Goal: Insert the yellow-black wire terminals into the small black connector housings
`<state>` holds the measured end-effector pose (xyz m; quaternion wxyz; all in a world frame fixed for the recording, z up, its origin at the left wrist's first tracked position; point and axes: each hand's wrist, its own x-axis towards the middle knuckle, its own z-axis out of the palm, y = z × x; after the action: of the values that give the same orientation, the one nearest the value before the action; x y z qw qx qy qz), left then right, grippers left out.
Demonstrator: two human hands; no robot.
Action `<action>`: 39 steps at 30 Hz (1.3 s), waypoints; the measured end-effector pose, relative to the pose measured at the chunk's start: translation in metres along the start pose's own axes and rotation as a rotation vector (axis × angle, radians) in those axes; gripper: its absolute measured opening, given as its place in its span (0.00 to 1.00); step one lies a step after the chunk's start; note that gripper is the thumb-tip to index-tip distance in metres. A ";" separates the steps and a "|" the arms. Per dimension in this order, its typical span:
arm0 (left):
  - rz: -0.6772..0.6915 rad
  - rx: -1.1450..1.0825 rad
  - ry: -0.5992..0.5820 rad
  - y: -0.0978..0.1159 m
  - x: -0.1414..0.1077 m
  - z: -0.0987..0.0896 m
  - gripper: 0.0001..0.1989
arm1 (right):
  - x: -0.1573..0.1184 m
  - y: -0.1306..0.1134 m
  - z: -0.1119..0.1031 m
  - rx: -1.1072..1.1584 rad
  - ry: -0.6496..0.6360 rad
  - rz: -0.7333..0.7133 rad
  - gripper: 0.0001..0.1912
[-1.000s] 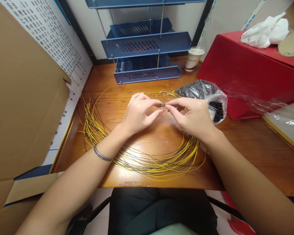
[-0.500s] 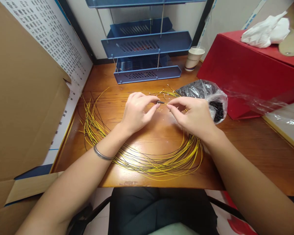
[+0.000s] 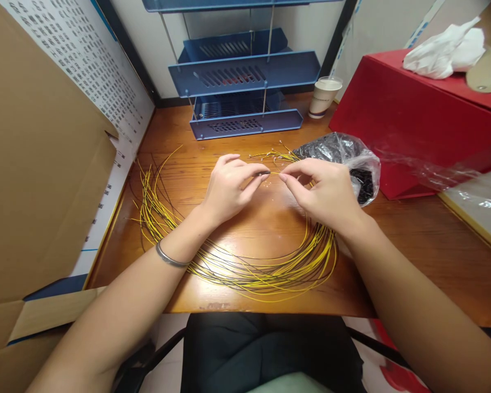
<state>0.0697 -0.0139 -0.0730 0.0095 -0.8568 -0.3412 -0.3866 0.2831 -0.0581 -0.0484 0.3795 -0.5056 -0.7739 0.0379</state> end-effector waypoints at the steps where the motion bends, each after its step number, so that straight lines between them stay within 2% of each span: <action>1: 0.004 -0.001 -0.005 0.000 0.000 0.000 0.10 | 0.000 0.000 0.000 -0.001 0.000 -0.007 0.07; 15: 0.088 -0.052 0.034 -0.006 -0.001 0.002 0.09 | 0.000 0.005 0.002 0.039 0.047 -0.127 0.06; 24: 0.077 -0.057 0.033 -0.004 -0.001 0.004 0.06 | 0.001 0.004 0.000 0.044 0.050 -0.099 0.05; 30: 0.056 -0.045 0.013 -0.003 -0.001 0.003 0.09 | 0.002 0.002 0.000 0.066 0.053 -0.076 0.06; 39: 0.117 -0.078 0.002 -0.004 -0.002 0.004 0.10 | 0.002 0.001 0.001 0.096 0.054 -0.077 0.06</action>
<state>0.0691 -0.0104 -0.0781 -0.0010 -0.8746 -0.2752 -0.3991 0.2832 -0.0558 -0.0486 0.4251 -0.4576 -0.7796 0.0466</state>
